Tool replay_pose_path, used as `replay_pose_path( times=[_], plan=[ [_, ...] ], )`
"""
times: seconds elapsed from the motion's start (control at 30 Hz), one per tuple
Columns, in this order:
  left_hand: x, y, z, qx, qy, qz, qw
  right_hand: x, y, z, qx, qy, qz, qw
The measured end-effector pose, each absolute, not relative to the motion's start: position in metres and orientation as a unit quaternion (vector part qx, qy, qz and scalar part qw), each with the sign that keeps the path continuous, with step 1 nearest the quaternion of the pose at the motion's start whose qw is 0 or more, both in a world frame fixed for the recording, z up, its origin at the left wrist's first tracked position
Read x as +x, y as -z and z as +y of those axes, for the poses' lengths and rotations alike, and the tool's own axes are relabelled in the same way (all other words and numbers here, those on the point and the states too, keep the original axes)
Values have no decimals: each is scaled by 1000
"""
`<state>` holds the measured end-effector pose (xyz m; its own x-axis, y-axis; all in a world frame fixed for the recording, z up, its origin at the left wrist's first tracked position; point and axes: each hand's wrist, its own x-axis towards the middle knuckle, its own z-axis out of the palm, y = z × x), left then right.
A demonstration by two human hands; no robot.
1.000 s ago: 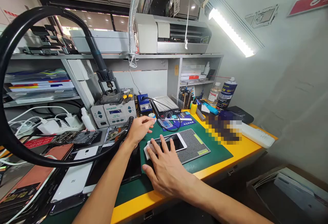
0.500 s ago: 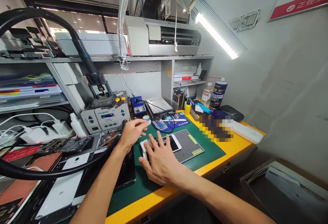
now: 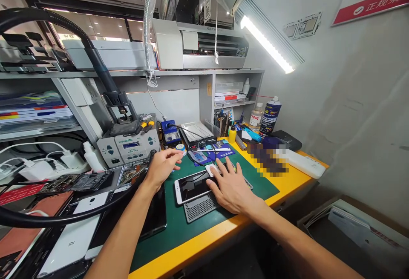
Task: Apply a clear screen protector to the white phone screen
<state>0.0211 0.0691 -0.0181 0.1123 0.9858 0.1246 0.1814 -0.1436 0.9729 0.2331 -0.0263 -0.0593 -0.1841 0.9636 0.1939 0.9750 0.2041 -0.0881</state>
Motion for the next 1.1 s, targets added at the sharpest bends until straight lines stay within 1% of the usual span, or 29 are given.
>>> replay_pose_path(
  times=[0.27, 0.5, 1.1],
  plan=[
    [21, 17, 68, 602, -450, 494, 437, 248, 60, -31, -635, 15, -766, 95],
    [21, 20, 70, 602, -453, 488, 440, 242, 61, -41, -629, 29, -768, 115],
    [23, 17, 68, 601, -465, 477, 442, 164, 54, -41, -515, -13, -840, 170]
  ],
)
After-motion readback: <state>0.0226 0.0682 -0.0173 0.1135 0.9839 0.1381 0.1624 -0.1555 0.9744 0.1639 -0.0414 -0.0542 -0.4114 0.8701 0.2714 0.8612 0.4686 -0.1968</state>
